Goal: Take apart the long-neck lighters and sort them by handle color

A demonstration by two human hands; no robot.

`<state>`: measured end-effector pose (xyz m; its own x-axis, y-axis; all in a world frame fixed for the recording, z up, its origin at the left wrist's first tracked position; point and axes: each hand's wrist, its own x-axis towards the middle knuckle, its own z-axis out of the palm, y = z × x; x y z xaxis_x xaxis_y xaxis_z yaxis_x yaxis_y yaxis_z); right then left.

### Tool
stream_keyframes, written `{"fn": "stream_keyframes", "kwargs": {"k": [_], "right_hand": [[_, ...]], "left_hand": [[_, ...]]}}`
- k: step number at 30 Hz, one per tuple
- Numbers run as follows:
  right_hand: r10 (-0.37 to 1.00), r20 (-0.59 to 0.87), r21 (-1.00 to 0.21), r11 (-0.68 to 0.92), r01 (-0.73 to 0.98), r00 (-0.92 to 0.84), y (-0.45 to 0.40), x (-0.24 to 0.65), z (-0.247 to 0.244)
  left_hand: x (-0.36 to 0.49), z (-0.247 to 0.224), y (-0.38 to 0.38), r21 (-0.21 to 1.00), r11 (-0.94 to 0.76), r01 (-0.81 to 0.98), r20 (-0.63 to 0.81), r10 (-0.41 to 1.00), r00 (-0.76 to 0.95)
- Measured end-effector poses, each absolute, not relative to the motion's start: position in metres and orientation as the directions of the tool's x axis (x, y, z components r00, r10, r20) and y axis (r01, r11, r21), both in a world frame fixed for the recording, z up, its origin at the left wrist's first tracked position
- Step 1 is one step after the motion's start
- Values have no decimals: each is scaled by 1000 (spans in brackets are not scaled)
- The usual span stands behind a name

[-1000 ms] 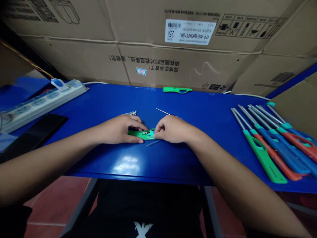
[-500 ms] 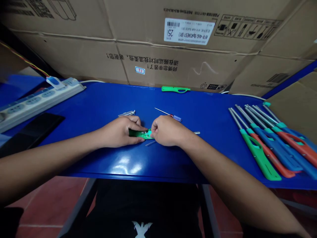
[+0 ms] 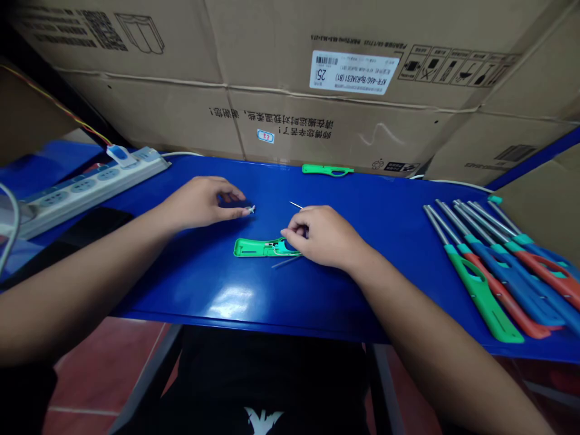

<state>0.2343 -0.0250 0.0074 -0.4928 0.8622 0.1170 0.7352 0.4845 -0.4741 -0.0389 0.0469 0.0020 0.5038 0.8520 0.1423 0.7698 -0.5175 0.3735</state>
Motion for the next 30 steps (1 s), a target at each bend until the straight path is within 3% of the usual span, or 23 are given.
{"fn": "stream_keyframes", "kwargs": {"k": [4,10,14,30], "right_hand": [[836,254,-480,546,686,-487,-21,233,0],[750,354,-377,662,648,-559,-20,228,-7],[672,368,-305,740,600,-642,-20,223,-9],[551,302,-346,824,449,-778,-20,219,-2]], "left_hand": [[-39,-5,49,346,-511,787,27,844,536],[-24,14,17,414,-682,602,153,705,693],[-19,25,1,463,-724,511,178,641,747],[-24,31,3,444,-786,430,137,534,834]]}}
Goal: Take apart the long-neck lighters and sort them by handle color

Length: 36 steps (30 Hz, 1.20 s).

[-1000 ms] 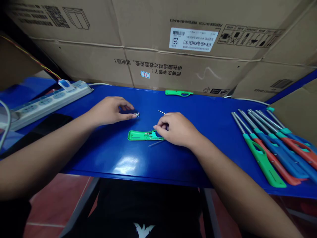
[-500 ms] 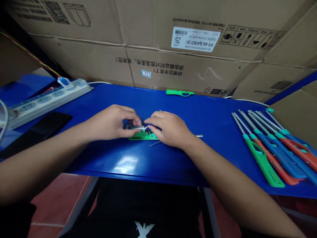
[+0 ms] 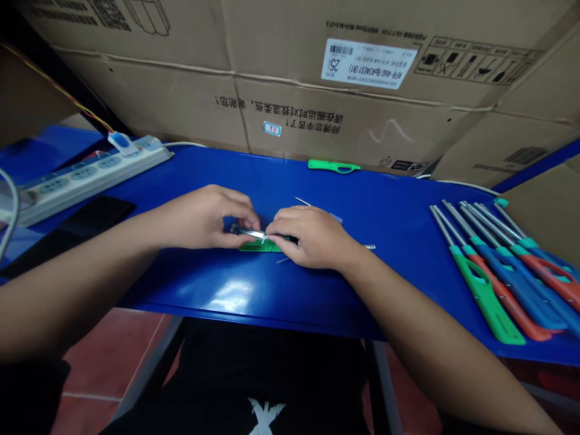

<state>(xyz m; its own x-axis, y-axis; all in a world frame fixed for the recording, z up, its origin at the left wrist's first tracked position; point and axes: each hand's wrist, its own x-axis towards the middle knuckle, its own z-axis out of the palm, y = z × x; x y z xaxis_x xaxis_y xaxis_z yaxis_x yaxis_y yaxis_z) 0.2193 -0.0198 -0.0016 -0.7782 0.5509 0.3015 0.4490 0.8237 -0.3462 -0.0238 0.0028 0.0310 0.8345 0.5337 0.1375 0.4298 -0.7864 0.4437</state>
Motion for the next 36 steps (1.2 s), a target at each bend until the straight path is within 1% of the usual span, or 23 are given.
{"fn": "stream_keyframes", "kwargs": {"k": [3,6,8,11,16,19,22,27,31,33,36], "right_hand": [[544,298,-320,831,455,-785,-20,219,-2],[524,296,-285,847,450,-799,-19,219,-4],[517,291,-280,851,445,-805,-17,220,-6],[507,288,-287,855,432,-812,-16,222,-6],[505,270,-292,854,430,-820,-16,225,-6],[516,232,-276,848,453,-825,-15,225,-8],[516,226,-246,851,464,-826,-13,225,-10],[507,255,-183,861,474,-823,-12,225,-12],[508,251,-158,861,484,-824,-13,226,-13],[507,259,-159,862,481,-822,-13,226,-14],[508,275,-178,861,477,-816,-13,226,-14]], "left_hand": [[-25,33,4,470,-777,418,104,519,848],[-27,35,8,533,-739,412,54,515,855],[-30,34,13,553,-712,433,59,552,832],[-36,30,22,550,-673,495,87,635,767],[-40,22,30,553,-627,549,26,672,740],[-37,17,27,582,-611,536,-10,654,757],[-29,8,24,606,-617,502,-32,611,791],[-18,-5,20,562,-685,464,27,576,817],[-19,-2,18,517,-738,433,62,537,842],[-20,0,18,520,-741,424,58,526,849],[-21,2,17,545,-724,423,10,510,860]]}}
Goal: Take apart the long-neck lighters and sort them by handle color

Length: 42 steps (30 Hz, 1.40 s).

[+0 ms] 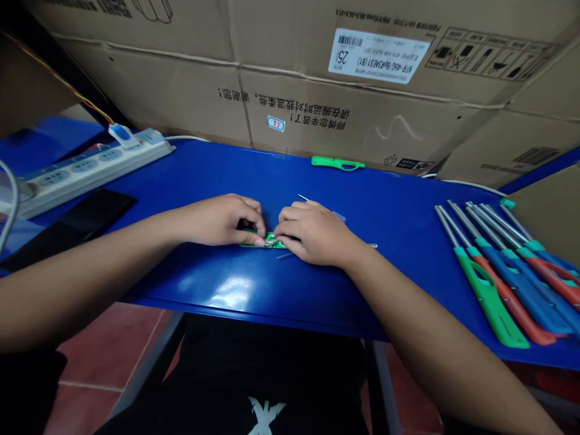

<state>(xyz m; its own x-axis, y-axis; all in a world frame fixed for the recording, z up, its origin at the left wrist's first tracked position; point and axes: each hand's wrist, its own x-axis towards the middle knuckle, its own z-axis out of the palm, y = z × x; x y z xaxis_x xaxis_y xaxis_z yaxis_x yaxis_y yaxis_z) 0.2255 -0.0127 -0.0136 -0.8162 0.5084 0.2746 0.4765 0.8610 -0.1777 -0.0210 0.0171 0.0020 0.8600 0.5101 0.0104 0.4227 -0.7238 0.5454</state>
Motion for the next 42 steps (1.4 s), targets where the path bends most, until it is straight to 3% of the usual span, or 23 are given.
{"fn": "stream_keyframes", "kwargs": {"k": [5,12,23,29,37,42], "right_hand": [[510,278,-189,860,474,-814,-14,224,-12],[501,282,-201,865,460,-818,-16,224,-10],[508,315,-403,836,371,-802,-14,227,-8],[450,314,-214,891,399,-836,-13,227,-10],[387,334,-60,919,391,-859,-11,229,-10],[361,311,8,924,383,-879,-10,228,-13]], "left_hand": [[-19,1,15,546,-687,479,-35,552,833],[-16,2,12,565,-669,483,21,597,802],[-17,10,5,537,-716,447,109,584,804],[-22,5,18,606,-675,421,32,549,835],[-30,3,31,639,-578,507,-24,644,764],[-20,-1,21,605,-650,459,-1,576,818]]}}
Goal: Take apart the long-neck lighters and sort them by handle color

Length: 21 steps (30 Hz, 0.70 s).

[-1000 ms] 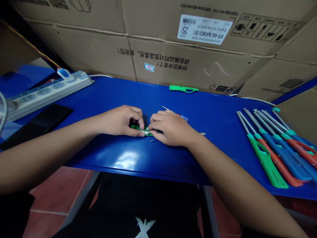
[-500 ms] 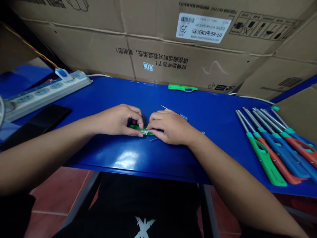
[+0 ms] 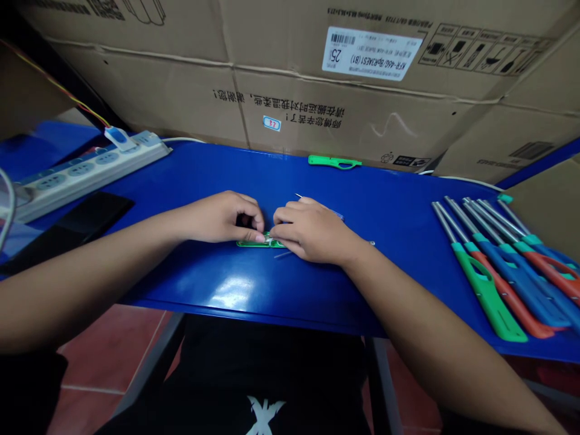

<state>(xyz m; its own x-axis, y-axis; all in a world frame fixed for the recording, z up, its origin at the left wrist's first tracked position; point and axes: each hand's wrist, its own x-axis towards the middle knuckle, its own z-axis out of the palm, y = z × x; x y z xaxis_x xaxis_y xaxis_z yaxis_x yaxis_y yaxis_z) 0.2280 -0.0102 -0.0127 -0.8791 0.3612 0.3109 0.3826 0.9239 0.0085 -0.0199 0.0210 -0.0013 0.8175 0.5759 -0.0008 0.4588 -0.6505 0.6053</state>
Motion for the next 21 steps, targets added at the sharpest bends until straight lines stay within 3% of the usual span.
{"fn": "stream_keyframes", "kwargs": {"k": [6,13,21], "right_hand": [[369,276,59,915,399,-888,-14,227,-11],[370,262,37,919,392,-891,-21,234,-4],[403,169,156,890,428,-900,-33,226,3]], "left_hand": [[-15,-6,17,583,-676,451,14,564,826],[-16,-8,19,578,-664,474,-35,560,828],[-16,-4,16,552,-712,435,14,529,848]]}}
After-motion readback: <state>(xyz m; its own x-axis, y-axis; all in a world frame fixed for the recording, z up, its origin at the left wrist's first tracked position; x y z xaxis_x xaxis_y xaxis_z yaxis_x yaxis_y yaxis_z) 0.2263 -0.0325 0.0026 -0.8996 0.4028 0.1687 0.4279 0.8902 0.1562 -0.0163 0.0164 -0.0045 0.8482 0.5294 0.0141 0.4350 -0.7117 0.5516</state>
